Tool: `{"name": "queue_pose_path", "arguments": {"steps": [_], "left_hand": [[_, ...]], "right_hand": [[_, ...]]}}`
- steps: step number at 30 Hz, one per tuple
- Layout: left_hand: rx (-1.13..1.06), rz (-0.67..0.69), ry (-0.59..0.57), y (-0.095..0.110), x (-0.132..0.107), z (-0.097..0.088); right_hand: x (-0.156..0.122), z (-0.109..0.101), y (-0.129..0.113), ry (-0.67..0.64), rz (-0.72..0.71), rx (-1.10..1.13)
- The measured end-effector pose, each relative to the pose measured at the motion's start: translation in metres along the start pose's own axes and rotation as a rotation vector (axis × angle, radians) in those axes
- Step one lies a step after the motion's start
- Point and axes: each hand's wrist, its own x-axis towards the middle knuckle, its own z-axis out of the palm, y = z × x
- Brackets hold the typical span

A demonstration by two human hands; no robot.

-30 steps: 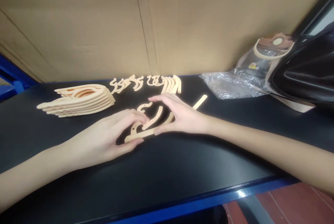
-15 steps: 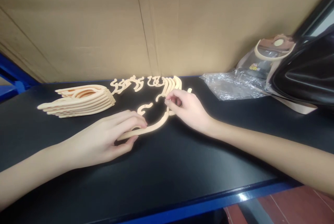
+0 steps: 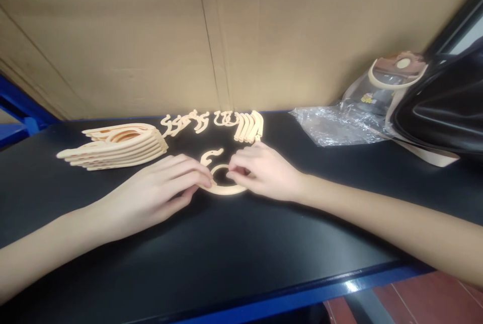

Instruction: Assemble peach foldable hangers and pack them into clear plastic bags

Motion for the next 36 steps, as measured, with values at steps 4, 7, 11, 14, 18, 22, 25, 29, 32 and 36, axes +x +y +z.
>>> {"name": "queue_pose_path", "arguments": {"steps": [4,7,11,14,18,22,25,29,32,36], "left_hand": [[0.077,-0.147,0.044,-0.001,0.000,-0.001],[0.028,-0.274,0.050,-0.002,0.001,-0.003],[0.017,-0.374,0.039,-0.001,0.001,-0.002],[-0.010,-0.397,0.025,0.000,0.000,0.000],[-0.080,-0.384,0.014,0.000,0.000,0.001],[-0.068,-0.270,0.008,0.003,0.001,0.000],[-0.023,-0.179,0.004,0.007,0.001,-0.001],[0.075,-0.169,0.008,0.008,0.001,-0.002],[0.143,-0.233,-0.007,0.003,-0.001,-0.002],[0.137,-0.331,-0.018,-0.007,-0.004,-0.002]], "right_hand": [[-0.002,-0.002,-0.003,-0.038,-0.149,0.008],[-0.004,-0.002,-0.009,-0.085,-0.219,0.089],[-0.010,-0.001,-0.028,-0.179,-0.337,0.151],[-0.010,-0.001,-0.035,-0.156,-0.383,0.097],[-0.006,0.000,-0.020,-0.082,-0.137,0.028],[-0.001,-0.001,0.001,-0.131,0.023,0.054],[0.001,0.000,0.007,-0.158,0.015,0.030],[0.002,0.002,0.008,-0.043,0.097,-0.042],[0.002,0.003,0.008,0.007,0.182,-0.086],[0.001,0.002,0.006,-0.010,0.187,-0.035]]}}
